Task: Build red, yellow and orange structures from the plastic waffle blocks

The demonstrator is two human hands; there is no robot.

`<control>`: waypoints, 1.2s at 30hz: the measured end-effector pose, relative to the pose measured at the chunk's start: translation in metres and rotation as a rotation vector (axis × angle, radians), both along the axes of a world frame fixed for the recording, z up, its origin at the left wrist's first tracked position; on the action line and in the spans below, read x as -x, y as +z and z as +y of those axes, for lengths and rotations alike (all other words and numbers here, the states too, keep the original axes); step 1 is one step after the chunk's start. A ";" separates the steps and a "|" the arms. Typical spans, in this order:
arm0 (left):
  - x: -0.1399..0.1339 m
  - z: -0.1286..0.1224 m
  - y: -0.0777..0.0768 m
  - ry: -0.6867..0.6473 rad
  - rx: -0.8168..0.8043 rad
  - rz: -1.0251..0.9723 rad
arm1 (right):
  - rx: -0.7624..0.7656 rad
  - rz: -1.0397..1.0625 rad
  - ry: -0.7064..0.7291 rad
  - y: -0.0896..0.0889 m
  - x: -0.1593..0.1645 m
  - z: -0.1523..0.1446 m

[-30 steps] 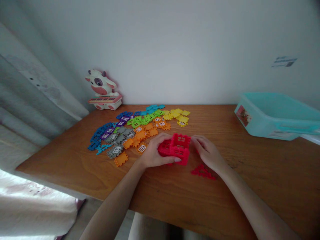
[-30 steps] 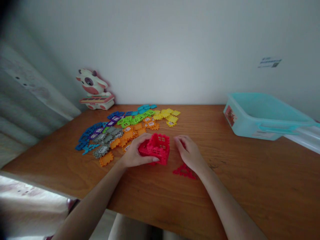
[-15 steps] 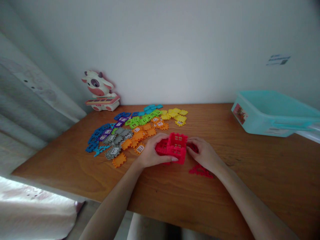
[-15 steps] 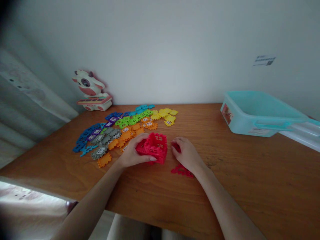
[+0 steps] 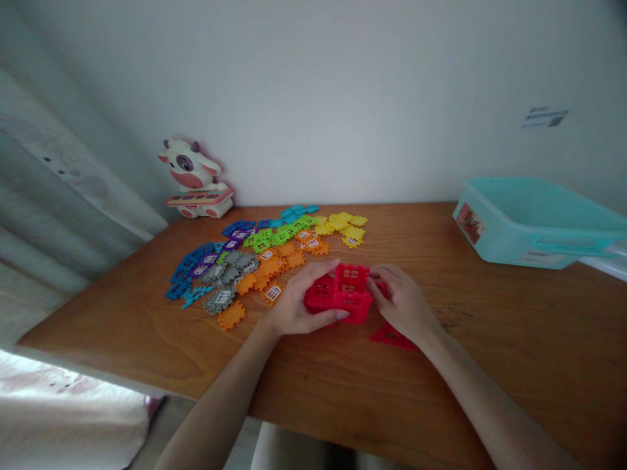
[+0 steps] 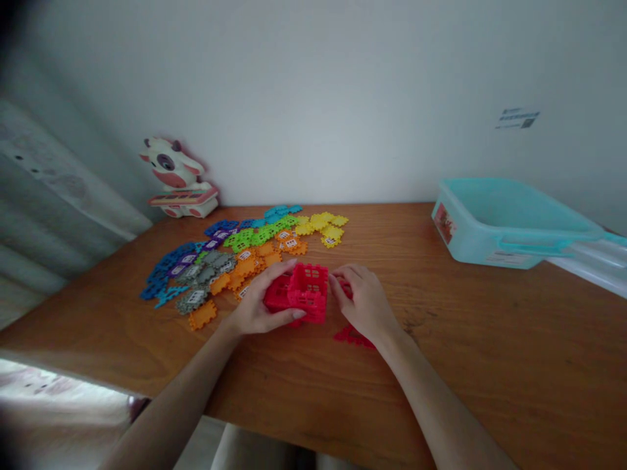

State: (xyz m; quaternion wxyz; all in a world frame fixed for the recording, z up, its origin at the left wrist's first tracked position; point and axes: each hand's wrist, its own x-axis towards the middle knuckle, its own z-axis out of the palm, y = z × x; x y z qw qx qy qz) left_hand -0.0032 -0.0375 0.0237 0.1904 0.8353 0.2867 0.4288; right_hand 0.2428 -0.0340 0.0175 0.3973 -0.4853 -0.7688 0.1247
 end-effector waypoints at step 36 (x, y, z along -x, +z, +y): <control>0.004 0.004 -0.001 0.010 0.159 -0.171 | 0.146 -0.364 -0.132 -0.020 -0.019 0.011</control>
